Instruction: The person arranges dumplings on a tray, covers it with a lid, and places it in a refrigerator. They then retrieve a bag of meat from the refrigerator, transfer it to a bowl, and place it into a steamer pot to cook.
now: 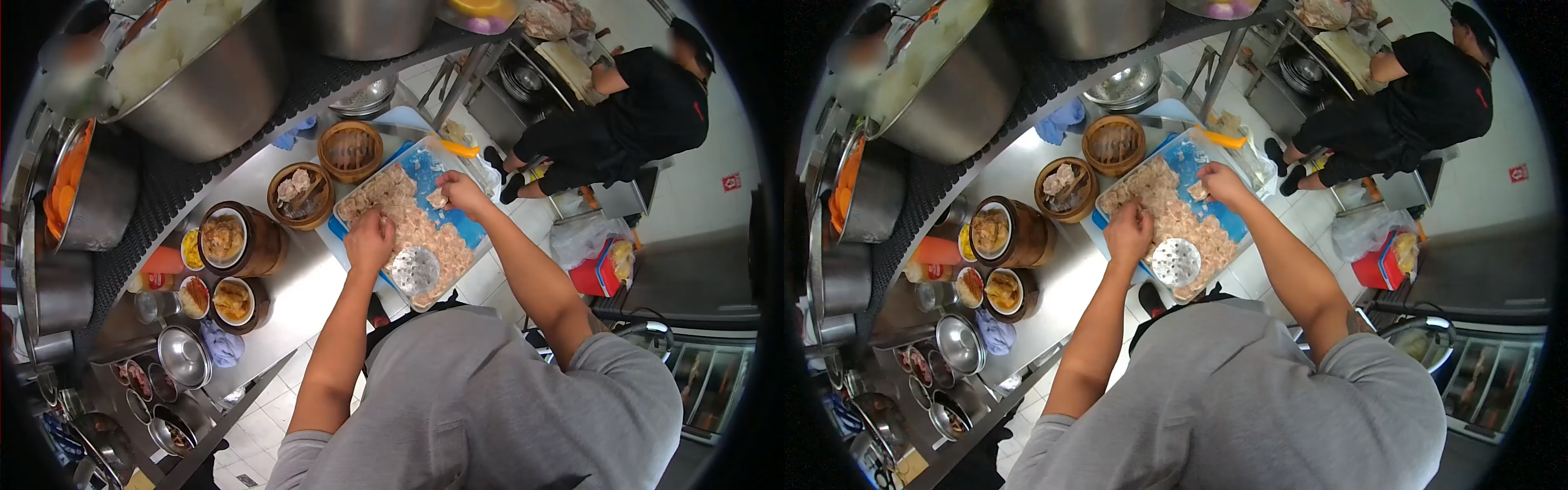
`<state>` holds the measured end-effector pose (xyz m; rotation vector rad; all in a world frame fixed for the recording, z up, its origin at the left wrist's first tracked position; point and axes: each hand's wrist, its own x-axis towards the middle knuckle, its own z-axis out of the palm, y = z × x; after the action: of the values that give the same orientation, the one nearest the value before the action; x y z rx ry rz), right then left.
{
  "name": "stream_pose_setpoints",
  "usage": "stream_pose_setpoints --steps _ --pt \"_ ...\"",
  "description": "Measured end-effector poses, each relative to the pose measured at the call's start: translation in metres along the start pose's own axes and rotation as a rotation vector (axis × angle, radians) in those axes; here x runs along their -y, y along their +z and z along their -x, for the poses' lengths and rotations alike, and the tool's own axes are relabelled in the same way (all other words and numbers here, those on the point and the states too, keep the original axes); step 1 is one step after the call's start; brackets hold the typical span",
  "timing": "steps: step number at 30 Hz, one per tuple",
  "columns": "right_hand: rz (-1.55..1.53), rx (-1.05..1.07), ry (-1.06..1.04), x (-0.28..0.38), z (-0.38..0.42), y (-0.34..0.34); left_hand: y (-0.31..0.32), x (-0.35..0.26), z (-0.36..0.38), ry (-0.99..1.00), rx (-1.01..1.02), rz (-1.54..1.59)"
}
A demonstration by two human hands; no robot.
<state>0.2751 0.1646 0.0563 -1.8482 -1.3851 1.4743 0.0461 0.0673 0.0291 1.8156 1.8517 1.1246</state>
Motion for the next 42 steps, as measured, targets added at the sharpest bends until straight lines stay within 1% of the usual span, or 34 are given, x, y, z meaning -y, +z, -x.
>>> stream_pose_setpoints --steps 1,2,3,4,5,6,7,9,10,11,12,13,14,16,18,19,20,21,23,24,25,26,27,28,29,30,31,32,33,35,36,38,40,42 --pt "-0.143 0.052 0.024 0.003 0.006 -0.002 -0.007 -0.012 -0.003 -0.01 0.043 0.056" --pt "-0.149 0.05 0.019 0.006 0.011 -0.002 -0.013 -0.025 -0.007 -0.02 0.088 0.114" --pt "-0.224 0.107 -0.046 0.013 0.021 0.003 -0.015 -0.038 -0.01 -0.018 0.09 0.11" --pt "-0.299 0.168 -0.106 0.017 0.031 0.008 -0.015 -0.052 -0.013 0.03 0.149 0.145" --pt "-0.304 0.174 -0.103 0.021 0.039 0.01 -0.014 -0.059 -0.015 0.076 0.208 0.18" --pt "-0.331 0.279 -0.133 0.027 0.045 0.011 -0.009 -0.059 -0.016 0.024 0.284 0.207" --pt "-0.358 0.383 -0.166 0.033 0.051 0.011 -0.008 -0.057 -0.018 0.027 0.283 0.202" --pt "-0.318 0.371 -0.21 0.044 0.066 0.01 -0.005 -0.053 -0.019 -0.452 0.392 0.734" --pt "0.05 0.22 -0.478 0.049 0.076 0.01 -0.001 -0.052 -0.018 -0.588 0.33 1.047" --pt "0.424 0.057 -0.733 0.05 0.082 0.012 0.001 -0.051 -0.016 -0.587 0.331 1.04" --pt "0.435 0.027 -0.855 0.047 0.082 0.017 -0.001 -0.053 -0.016 -0.653 0.318 1.16" --pt "0.431 0.025 -0.858 0.044 0.082 0.02 -0.003 -0.057 -0.016 -0.718 0.303 1.281" --pt "0.397 0.069 -0.82 0.042 0.082 0.023 -0.005 -0.06 -0.017 -0.714 0.302 1.277" --pt "0.358 0.111 -0.784 0.04 0.081 0.023 -0.012 -0.068 -0.018 -0.796 0.354 1.453" --pt "0.394 0.074 -0.9 0.039 0.078 0.02 -0.022 -0.073 -0.022 -0.828 0.37 1.492" --pt "0.39 0.07 -0.9 0.038 0.079 0.019 -0.024 -0.074 -0.021 -0.866 0.388 1.535" --pt "0.422 0.055 -0.963 0.037 0.08 0.019 -0.02 -0.072 -0.019 -0.865 0.39 1.533" --pt "0.454 0.039 -1.027 0.037 0.081 0.017 -0.015 -0.071 -0.019 -0.865 0.337 1.495" --pt "0.434 0.067 -0.989 0.034 0.08 0.014 -0.005 -0.072 -0.014 -0.86 0.288 1.455" --pt "0.416 0.101 -0.951 0.036 0.081 0.013 -0.006 -0.08 -0.013 -0.859 0.212 1.34" --pt "0.415 0.098 -0.953 0.037 0.083 0.013 -0.006 -0.085 -0.012 -0.855 0.137 1.224" --pt "0.42 0.025 -1.003 0.037 0.086 0.014 -0.005 -0.087 -0.011 -0.853 0.138 1.223" --pt "0.424 -0.048 -1.051 0.038 0.09 0.015 -0.006 -0.089 -0.009 -0.744 0.096 1.096" --pt "0.424 -0.049 -1.053 0.035 0.091 0.015 -0.006 -0.092 -0.007 -0.637 0.055 0.97" --pt "0.357 -0.008 -0.978 0.031 0.089 0.015 -0.006 -0.097 -0.003 -0.634 0.052 0.971" --pt "0.29 0.035 -0.903 0.029 0.088 0.014 -0.012 -0.108 0.001 -0.517 -0.004 1.056" --pt "0.291 0.036 -0.907 0.029 0.087 0.013 -0.016 -0.113 0.004 -0.398 -0.06 1.136" --pt "0.275 0.03 -0.943 0.027 0.086 0.013 -0.019 -0.11 0.007 -0.449 0.005 1.141" --pt "0.259 0.026 -0.978 0.027 0.087 0.014 -0.017 -0.108 0.008 -0.451 0.002 1.14" --pt "0.261 0.024 -0.985 0.027 0.089 0.016 -0.012 -0.104 0.01 -0.389 -0.046 0.971" --pt "0.264 0.021 -0.994 0.028 0.089 0.017 -0.019 -0.108 0.008 -0.389 -0.052 0.971" --pt "0.307 0.031 -1.019 0.022 0.082 0.02 -0.036 -0.113 0.005 -0.439 0.141 0.606" --pt "0.345 0.046 -1.048 0.026 0.082 0.022 -0.036 -0.107 0.005 -0.409 0.12 0.563" --pt "0.48 0.077 -1.068 0.03 0.085 0.024 -0.037 -0.098 0.007 -0.383 0.099 0.515"
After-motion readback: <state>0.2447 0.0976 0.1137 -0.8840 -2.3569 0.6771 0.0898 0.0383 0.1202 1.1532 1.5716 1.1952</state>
